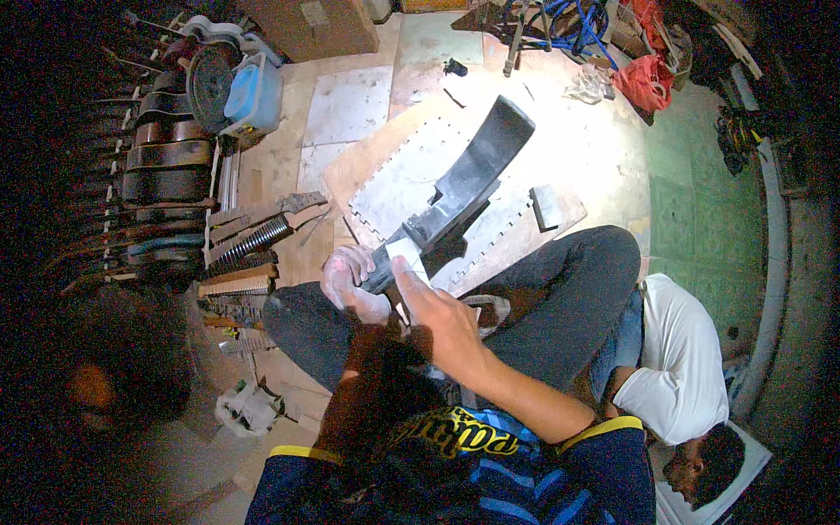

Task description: The person sands the surface of a guitar body using a small sanding block, turning the piece over to work on different sides and edges.

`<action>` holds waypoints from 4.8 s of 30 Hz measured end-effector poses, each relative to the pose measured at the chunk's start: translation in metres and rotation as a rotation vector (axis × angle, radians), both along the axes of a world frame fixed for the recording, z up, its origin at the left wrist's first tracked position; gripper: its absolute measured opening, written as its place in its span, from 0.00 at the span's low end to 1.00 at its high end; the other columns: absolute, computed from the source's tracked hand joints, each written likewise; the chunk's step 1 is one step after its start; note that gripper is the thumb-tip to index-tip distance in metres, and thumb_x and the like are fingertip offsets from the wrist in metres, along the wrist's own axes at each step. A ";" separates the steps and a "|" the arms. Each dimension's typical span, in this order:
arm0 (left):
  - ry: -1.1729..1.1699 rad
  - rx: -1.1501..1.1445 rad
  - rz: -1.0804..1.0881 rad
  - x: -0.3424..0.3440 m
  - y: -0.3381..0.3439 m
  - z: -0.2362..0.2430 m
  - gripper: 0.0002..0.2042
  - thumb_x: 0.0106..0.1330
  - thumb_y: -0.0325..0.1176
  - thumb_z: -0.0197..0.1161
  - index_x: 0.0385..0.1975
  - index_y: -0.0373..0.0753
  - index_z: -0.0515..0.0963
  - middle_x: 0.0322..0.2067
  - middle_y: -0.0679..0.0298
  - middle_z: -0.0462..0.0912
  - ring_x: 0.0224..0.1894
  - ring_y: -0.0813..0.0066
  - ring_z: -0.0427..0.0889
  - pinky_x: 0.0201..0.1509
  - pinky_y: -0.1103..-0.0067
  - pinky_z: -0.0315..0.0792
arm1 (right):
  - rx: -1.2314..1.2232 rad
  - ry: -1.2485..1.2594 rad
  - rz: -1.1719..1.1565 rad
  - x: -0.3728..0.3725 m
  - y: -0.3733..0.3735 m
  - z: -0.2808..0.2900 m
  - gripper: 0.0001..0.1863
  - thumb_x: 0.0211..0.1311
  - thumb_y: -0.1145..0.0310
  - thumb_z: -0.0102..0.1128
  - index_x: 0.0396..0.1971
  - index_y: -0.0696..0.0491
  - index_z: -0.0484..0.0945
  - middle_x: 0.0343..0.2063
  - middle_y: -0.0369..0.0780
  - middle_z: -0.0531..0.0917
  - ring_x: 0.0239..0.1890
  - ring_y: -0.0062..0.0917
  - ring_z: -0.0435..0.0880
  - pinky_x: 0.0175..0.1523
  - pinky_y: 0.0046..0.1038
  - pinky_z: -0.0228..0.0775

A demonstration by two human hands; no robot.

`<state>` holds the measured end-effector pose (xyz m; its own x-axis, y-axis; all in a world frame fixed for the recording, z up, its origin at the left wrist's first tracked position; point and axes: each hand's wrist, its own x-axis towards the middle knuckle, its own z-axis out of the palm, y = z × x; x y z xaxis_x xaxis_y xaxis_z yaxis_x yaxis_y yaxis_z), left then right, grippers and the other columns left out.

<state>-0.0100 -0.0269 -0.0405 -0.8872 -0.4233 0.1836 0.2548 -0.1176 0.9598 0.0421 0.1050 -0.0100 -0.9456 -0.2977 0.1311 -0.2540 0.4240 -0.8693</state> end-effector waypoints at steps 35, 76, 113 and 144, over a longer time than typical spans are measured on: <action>0.066 0.484 -0.395 0.020 -0.010 -0.056 0.27 0.66 0.60 0.57 0.43 0.37 0.69 0.38 0.62 0.71 0.40 0.70 0.74 0.46 0.73 0.71 | 0.086 -0.191 -0.081 -0.011 -0.009 -0.003 0.42 0.55 0.86 0.50 0.74 0.50 0.59 0.50 0.59 0.79 0.46 0.56 0.81 0.50 0.42 0.75; -0.038 -0.957 -0.174 0.003 -0.019 0.034 0.09 0.52 0.32 0.71 0.27 0.35 0.82 0.37 0.55 0.82 0.40 0.55 0.80 0.49 0.66 0.74 | -0.157 -0.361 -0.416 0.033 0.060 -0.006 0.07 0.65 0.76 0.62 0.42 0.61 0.79 0.34 0.36 0.85 0.38 0.18 0.82 0.46 0.23 0.73; 0.291 -0.044 -0.369 0.030 -0.004 -0.025 0.24 0.73 0.50 0.54 0.15 0.42 0.68 0.17 0.63 0.72 0.22 0.67 0.74 0.41 0.67 0.73 | -0.539 -0.553 -0.669 0.024 0.006 -0.034 0.09 0.65 0.72 0.69 0.34 0.56 0.76 0.30 0.32 0.80 0.31 0.12 0.75 0.37 0.18 0.67; -0.142 0.563 -0.069 0.035 0.015 -0.012 0.41 0.67 0.77 0.34 0.23 0.37 0.68 0.26 0.59 0.71 0.30 0.68 0.72 0.39 0.73 0.68 | -0.673 -0.887 -0.737 0.013 -0.025 -0.012 0.10 0.62 0.84 0.60 0.24 0.53 0.73 0.22 0.32 0.76 0.28 0.15 0.75 0.35 0.21 0.69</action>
